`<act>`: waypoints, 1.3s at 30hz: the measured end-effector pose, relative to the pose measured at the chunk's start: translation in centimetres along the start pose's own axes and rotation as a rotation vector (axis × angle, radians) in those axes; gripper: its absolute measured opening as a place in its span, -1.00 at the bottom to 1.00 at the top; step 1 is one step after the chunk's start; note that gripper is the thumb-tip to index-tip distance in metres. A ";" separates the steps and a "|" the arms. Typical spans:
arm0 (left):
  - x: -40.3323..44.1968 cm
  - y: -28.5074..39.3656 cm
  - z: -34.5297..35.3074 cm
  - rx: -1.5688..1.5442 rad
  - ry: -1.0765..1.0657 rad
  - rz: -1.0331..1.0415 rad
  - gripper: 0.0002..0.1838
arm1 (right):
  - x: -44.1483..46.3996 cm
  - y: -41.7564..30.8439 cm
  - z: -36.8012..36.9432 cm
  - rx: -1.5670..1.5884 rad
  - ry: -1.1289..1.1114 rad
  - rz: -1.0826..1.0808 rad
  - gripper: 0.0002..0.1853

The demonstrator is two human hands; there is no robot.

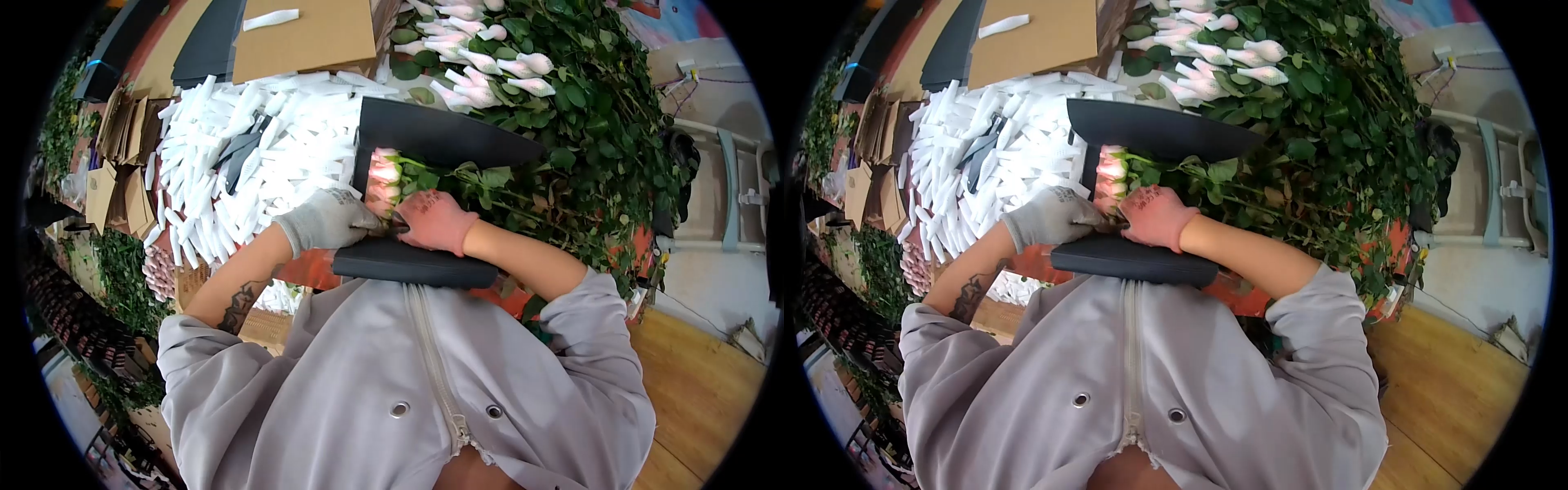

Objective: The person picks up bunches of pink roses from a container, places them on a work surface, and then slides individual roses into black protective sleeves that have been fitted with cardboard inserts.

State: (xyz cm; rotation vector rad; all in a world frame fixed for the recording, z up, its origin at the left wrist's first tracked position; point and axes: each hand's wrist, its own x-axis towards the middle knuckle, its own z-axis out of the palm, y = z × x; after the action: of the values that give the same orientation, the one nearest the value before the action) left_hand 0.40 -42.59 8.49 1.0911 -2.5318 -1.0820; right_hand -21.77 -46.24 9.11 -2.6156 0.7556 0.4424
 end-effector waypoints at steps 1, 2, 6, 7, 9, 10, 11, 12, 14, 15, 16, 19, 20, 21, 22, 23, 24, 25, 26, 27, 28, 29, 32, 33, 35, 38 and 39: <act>0.1 -0.1 -0.2 0.007 -0.070 -0.027 -0.73 | -0.1 -0.4 -1.7 0.051 -0.052 0.037 -0.68; 0.2 -0.1 -0.3 0.008 -0.142 -0.053 -0.71 | -0.4 -0.6 -3.1 0.049 -0.051 0.036 -0.68; 0.8 0.2 -2.1 -0.128 -0.231 -0.160 -0.68 | -1.3 0.6 -5.0 0.044 0.200 0.073 -0.71; 1.0 0.5 -2.3 -0.170 -0.115 -0.053 -0.66 | -1.1 0.9 -4.2 -0.036 0.232 0.060 -0.76; 1.6 1.6 -1.3 -0.132 0.003 -0.003 -0.73 | -1.2 1.6 -1.3 -0.201 0.336 -0.001 -0.76; 1.7 1.7 -1.2 0.025 -0.020 0.076 -0.72 | -1.3 1.8 0.3 -0.234 0.448 -0.054 -0.73; 1.8 -0.3 1.1 0.005 0.059 0.141 -0.70 | -0.9 2.4 2.2 -0.302 0.532 -0.081 -0.65; 1.5 0.8 -0.4 0.069 -0.013 0.066 -0.69 | -0.9 2.4 1.2 -0.303 0.422 -0.082 -0.58; 1.5 3.6 -5.3 0.042 -0.253 -0.147 -0.70 | -0.9 2.4 0.0 -0.249 0.265 -0.061 -0.51; 0.2 2.6 -7.7 -0.168 -0.123 -0.090 -0.72 | -1.0 2.8 0.4 -0.227 0.302 -0.081 -0.47; -1.2 1.3 -10.5 -0.370 0.013 -0.023 -0.74 | -1.5 2.3 -1.3 -0.139 0.168 -0.019 -0.45; -7.2 -8.3 -18.7 -0.562 0.692 -0.473 -0.82 | -2.0 2.4 -2.1 0.096 0.116 0.004 -0.53; -8.7 -12.1 -20.7 -0.162 1.008 -0.463 -0.77 | -2.1 2.0 -2.8 0.148 0.076 0.019 -0.55; -10.3 -14.6 -22.7 0.176 1.077 -0.800 -0.62 | -2.1 1.8 -3.2 0.156 0.075 0.023 -0.58; -11.7 -18.7 -23.9 0.378 1.027 -1.073 -0.36 | -2.2 1.6 -3.3 0.161 0.074 0.029 -0.60; -12.0 -19.9 -24.6 0.453 0.934 -1.236 -0.17 | -2.0 1.9 -2.7 0.186 0.053 0.031 -0.62; -11.9 -21.2 -24.9 0.422 0.862 -1.336 -0.09 | -1.9 1.8 -3.0 0.206 0.036 0.027 -0.62; -11.6 -21.6 -25.1 0.356 0.804 -1.386 -0.08 | -1.7 1.9 -3.0 0.239 0.019 0.034 -0.62; -11.2 -22.0 -25.2 0.289 0.740 -1.430 -0.07 | -1.6 2.1 -2.8 0.273 0.001 0.043 -0.62; -11.1 -24.4 -24.8 0.286 0.745 -1.425 -0.11 | -1.7 2.1 -2.6 0.276 0.025 0.064 -0.62; -10.9 -24.2 -25.1 0.196 0.702 -1.382 -0.18 | -1.7 2.2 -2.7 0.262 0.030 0.074 -0.62; -10.5 -24.0 -25.2 0.209 0.748 -1.350 -0.25 | -1.7 2.2 -2.8 0.284 0.027 0.094 -0.63; -10.1 -24.4 -24.9 0.271 0.807 -1.322 -0.37 | -1.5 1.3 -3.2 0.326 0.047 0.105 -0.64; -10.2 -24.5 -24.8 0.316 0.838 -1.309 -0.42 | -1.4 1.3 -3.2 0.364 0.003 0.111 -0.64; -10.0 -24.1 -25.0 0.421 0.907 -1.248 -0.52 | -1.1 1.5 -3.0 0.389 -0.036 0.128 -0.64; -9.6 -23.9 -27.3 0.359 1.112 -1.143 -0.58 | -0.8 2.0 -2.2 0.345 -0.048 0.115 -0.64; -9.4 -23.3 -28.3 0.413 1.138 -1.080 -0.58 | -0.8 2.0 -2.5 0.372 -0.047 0.101 -0.63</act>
State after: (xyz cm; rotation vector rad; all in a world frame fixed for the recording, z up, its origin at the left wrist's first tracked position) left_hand 32.04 -62.67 13.90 2.3543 -1.1711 0.1358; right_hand -23.12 -48.53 11.05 -2.2225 0.8647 0.3517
